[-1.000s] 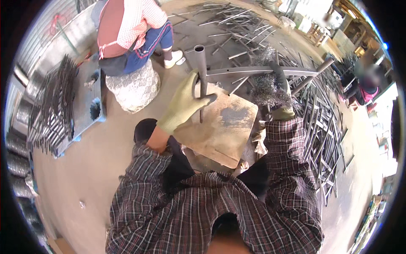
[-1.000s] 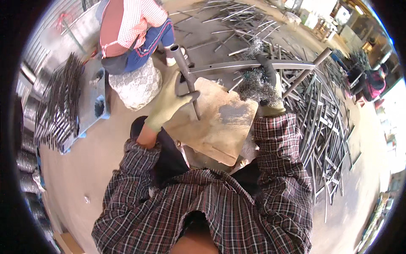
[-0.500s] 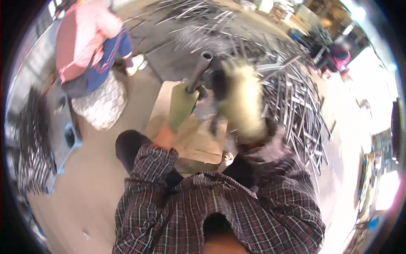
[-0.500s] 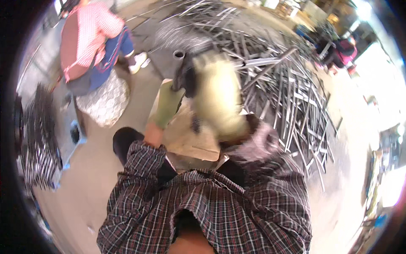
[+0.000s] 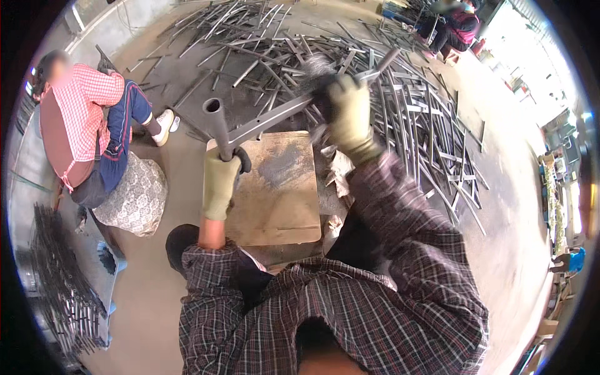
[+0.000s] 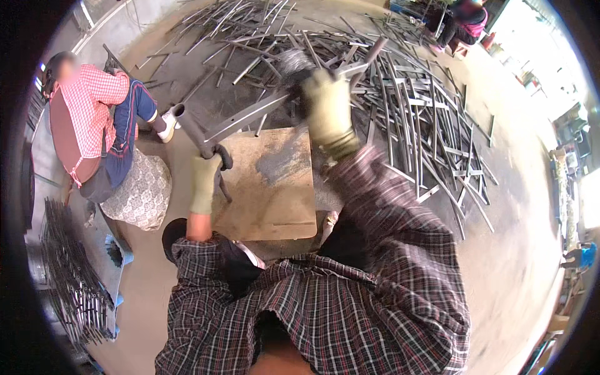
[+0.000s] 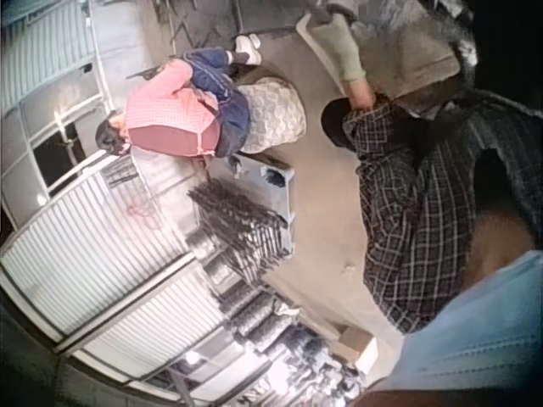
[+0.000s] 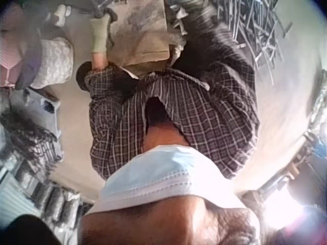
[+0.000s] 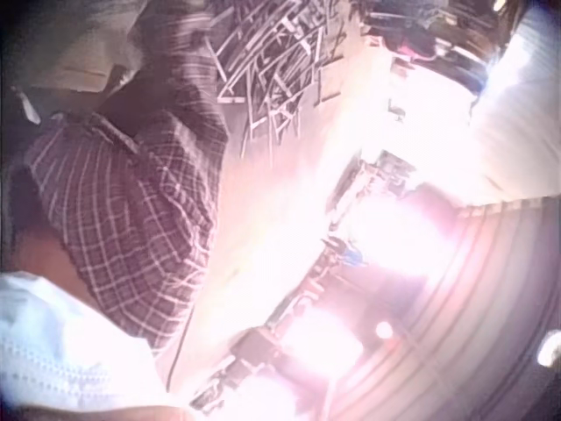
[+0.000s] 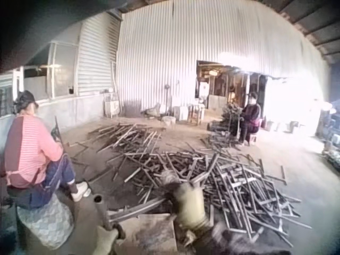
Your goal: Wiping and cleaning curved metal tubes using a rag at a workbench.
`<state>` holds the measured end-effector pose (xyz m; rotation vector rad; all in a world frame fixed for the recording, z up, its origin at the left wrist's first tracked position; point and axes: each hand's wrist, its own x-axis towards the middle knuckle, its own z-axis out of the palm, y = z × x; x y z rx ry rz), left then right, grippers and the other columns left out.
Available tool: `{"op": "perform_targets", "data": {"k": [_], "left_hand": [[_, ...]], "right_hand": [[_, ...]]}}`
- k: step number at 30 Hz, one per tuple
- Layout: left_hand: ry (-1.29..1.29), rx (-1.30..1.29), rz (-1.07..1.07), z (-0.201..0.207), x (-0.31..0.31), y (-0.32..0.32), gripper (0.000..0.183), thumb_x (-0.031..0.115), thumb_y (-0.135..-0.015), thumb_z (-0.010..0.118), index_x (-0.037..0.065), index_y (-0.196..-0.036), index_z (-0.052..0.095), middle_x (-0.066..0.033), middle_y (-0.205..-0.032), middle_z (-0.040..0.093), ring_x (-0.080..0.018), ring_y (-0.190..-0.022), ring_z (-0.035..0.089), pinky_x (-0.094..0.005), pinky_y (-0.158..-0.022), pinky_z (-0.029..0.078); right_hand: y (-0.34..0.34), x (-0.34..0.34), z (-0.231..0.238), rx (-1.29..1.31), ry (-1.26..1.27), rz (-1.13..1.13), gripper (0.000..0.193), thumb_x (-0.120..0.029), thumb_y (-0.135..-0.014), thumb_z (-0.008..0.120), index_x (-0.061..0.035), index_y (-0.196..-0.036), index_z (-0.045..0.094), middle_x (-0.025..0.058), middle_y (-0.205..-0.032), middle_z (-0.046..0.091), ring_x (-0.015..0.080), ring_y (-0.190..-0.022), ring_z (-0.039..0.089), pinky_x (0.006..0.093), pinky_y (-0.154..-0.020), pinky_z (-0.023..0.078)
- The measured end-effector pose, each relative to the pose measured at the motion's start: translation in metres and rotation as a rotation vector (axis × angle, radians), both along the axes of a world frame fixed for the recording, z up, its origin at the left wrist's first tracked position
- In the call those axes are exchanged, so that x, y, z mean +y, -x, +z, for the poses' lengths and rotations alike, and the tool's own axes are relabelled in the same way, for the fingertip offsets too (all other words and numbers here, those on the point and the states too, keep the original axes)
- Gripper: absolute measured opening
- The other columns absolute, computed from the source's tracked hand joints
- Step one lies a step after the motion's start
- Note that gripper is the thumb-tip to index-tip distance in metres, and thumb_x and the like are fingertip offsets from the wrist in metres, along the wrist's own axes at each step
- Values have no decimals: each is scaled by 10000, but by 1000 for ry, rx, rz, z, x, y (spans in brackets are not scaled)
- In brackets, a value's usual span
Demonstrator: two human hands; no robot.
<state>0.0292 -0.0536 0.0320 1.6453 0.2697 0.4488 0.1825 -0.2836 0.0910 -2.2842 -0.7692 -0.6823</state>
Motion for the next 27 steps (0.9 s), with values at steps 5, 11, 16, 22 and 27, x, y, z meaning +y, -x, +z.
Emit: {"op": "perform_targets", "data": {"k": [5,11,16,22,27], "left_hand": [[-41,97,-3,4,-6,-8,202,5,-772,513,26,-592,603,16,-506,531,-52,-421,430,-227,-388,286],[14,162,39,25,-14,6,128,-18,-757,494,36,-655,551,-40,-593,534,-135,-533,507,-261,-501,394],[106,-45,-85,6,16,11,113,-35,-769,477,17,-726,567,-48,-629,543,-126,-546,511,-254,-495,406],[-8,-21,-124,12,20,27,142,-22,-764,479,36,-640,514,-73,-630,528,-143,-575,499,-263,-510,355],[99,-112,-151,0,36,24,131,-1,-754,505,40,-631,488,-56,-626,508,-126,-564,455,-256,-512,328]], "right_hand": [[-34,-22,-14,-315,-69,-60,341,-54,-645,704,-66,-984,666,161,-1049,584,382,-1054,528,467,-871,460],[-84,-49,3,-12,-5,-212,283,31,-775,562,-50,-1023,671,150,-982,635,326,-1062,538,419,-928,458],[-26,-11,18,-392,201,-43,382,4,-648,658,-61,-1024,676,150,-1101,601,363,-1043,552,461,-909,470],[-83,-40,32,-130,36,-33,401,8,-666,664,-70,-1058,689,157,-1145,620,333,-983,583,424,-877,496],[-14,17,22,-215,317,165,435,48,-607,631,-37,-1033,659,191,-1276,520,438,-1275,393,449,-1057,397]]}}
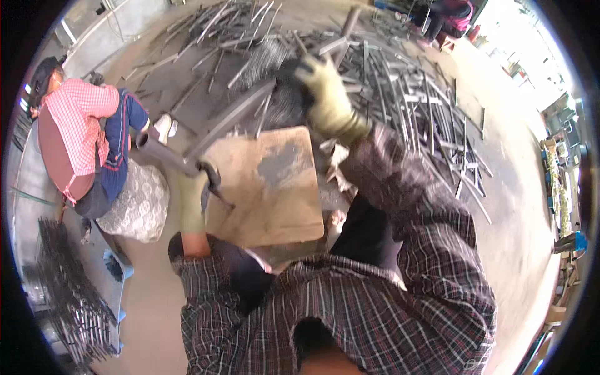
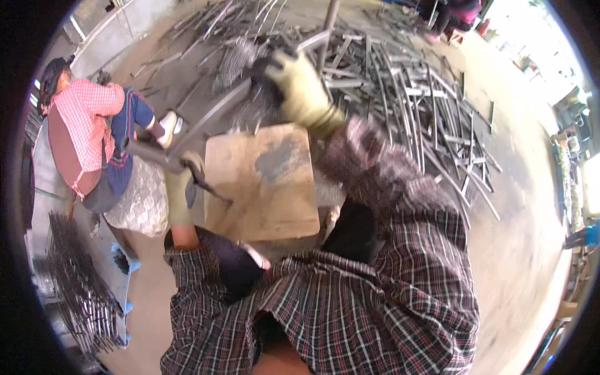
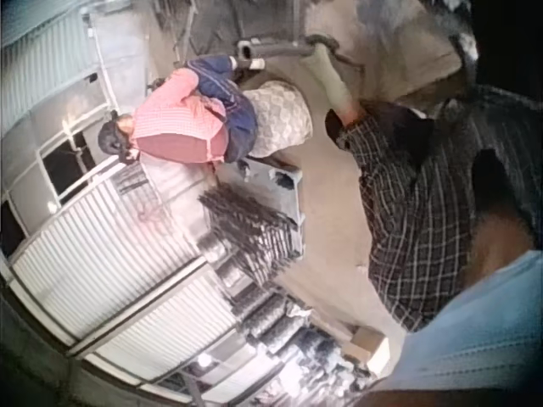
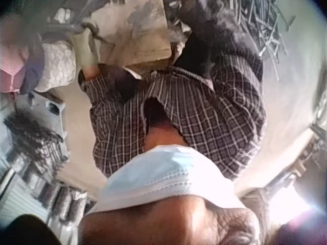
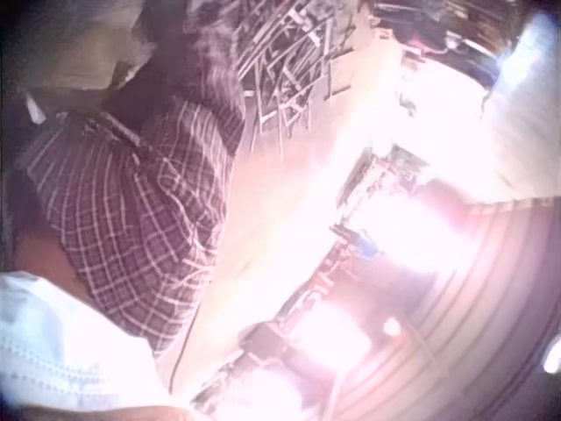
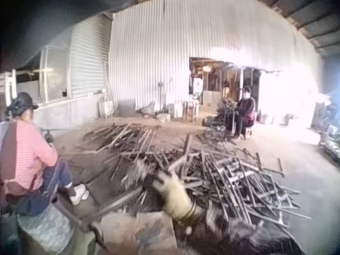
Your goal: Wiping and cleaning curved metal tubes using a rag at a workbench.
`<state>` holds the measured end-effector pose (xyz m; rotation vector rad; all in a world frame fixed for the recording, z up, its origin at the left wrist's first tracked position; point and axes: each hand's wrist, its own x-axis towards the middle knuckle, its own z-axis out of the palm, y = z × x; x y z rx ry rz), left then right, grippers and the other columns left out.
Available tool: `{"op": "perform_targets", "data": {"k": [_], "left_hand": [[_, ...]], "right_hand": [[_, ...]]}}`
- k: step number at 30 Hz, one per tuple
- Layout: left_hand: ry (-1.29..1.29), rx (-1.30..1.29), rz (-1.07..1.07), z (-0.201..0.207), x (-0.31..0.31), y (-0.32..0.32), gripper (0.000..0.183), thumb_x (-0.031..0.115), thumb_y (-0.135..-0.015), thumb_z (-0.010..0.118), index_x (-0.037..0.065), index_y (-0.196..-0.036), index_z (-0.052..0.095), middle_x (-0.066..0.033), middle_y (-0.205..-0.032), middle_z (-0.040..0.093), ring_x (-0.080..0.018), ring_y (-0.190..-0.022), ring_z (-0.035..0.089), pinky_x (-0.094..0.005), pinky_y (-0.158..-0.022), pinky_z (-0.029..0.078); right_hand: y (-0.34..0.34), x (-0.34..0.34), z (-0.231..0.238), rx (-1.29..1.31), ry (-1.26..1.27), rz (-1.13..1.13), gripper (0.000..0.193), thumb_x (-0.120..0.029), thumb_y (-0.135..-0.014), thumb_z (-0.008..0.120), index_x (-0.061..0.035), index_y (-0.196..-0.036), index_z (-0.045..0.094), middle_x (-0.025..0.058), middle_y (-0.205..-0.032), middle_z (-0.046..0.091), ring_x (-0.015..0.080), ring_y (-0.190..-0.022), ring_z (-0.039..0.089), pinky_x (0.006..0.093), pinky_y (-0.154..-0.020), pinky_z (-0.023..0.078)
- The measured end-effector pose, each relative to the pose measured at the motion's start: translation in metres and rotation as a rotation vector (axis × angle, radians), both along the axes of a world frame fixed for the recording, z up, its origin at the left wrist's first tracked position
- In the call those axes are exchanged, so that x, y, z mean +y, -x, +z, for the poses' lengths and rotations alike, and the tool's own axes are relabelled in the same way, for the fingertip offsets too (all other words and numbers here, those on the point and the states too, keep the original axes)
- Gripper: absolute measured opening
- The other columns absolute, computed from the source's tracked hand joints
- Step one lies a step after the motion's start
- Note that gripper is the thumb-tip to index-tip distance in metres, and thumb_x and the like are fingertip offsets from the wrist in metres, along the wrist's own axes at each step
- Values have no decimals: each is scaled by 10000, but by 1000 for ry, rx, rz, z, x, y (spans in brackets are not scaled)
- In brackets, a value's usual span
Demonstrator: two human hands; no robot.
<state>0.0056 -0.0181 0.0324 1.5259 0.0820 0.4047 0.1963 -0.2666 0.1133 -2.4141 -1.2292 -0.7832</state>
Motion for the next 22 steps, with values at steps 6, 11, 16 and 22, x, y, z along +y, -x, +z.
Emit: {"op": "perform_targets", "data": {"k": [6,11,16,22], "left_hand": [[65,-145,189,15,22,-2,54,5,-759,496,31,-719,470,-70,-693,470,-145,-611,444,-240,-537,314],[56,-288,13,35,29,-3,69,-1,-803,483,16,-739,464,-67,-693,404,-154,-652,408,-261,-556,295],[-2,-228,137,34,31,28,69,-4,-806,478,14,-742,457,-69,-700,395,-153,-656,390,-264,-572,290],[-4,-311,73,34,20,14,34,29,-811,508,13,-786,492,-64,-718,402,-157,-648,395,-274,-576,304]], "right_hand": [[-98,-70,-31,-75,-574,-85,245,-74,-911,518,-33,-1091,678,39,-777,680,134,-590,578,239,-572,480],[-27,-120,-221,724,-558,-344,299,-243,-859,606,3,-1012,683,181,-852,695,239,-722,651,371,-646,504],[110,-83,-345,1129,-4,-729,441,-294,-782,686,60,-1038,625,264,-920,673,381,-853,669,409,-691,509],[86,-116,-355,1391,-143,-635,461,-329,-784,713,33,-1064,661,194,-923,712,319,-821,692,378,-666,519]]}}
